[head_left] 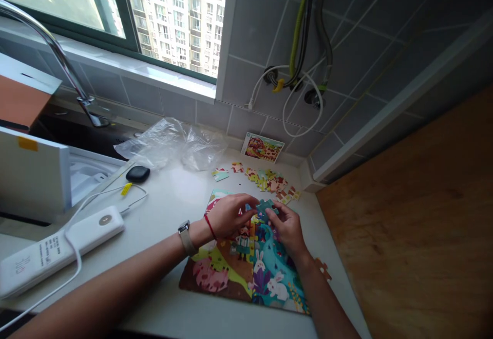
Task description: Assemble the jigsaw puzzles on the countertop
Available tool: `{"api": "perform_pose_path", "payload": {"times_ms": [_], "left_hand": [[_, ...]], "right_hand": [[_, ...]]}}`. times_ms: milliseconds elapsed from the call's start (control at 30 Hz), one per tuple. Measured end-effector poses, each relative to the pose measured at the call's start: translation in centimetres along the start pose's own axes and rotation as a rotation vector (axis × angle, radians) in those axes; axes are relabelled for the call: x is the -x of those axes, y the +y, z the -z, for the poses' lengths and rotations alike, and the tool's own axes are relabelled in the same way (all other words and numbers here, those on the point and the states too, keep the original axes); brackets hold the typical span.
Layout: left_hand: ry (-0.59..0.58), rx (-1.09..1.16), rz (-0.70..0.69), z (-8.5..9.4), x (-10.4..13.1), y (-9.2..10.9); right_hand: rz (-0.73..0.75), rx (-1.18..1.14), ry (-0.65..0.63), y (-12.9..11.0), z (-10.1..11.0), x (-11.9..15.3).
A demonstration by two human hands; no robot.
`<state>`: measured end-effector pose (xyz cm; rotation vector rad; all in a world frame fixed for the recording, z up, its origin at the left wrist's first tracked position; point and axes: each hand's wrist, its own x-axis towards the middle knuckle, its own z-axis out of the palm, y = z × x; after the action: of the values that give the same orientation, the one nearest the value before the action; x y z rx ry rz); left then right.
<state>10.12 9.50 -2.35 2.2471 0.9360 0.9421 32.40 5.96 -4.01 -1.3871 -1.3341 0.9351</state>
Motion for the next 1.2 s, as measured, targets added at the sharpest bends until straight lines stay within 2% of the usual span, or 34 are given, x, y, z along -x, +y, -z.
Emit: {"api": "perform_pose_path", "payload": {"times_ms": [100,300,533,1000,1200], "left_hand": [[0.068,-0.037,-0.052,-1.1,1.0,-1.4],[0.055,-0.100,-0.074,-1.7,2.1,-2.6],[0.084,-0.133,-0.069,-1.8,1.9,-2.7],[0.102,-0.170,-0.069,-1.8,2.0,-2.5],[0.090,-0.189,-0.078,-1.7,2.0,-2.4]], "right_hand": [[-0.123,-0.126,-0.030,-0.2,-0.8,0.5],[-0.167,-0.182,-0.084,-0.6,-1.6,1.2],[-0.169,-0.227,-0.167,-1.3,-1.4,1.3],[-0.208,-0.384,-0.326,-0.7,-1.3,1.6],[-0.244,-0.404,-0.330,-0.4,-1.4,1.5]]}}
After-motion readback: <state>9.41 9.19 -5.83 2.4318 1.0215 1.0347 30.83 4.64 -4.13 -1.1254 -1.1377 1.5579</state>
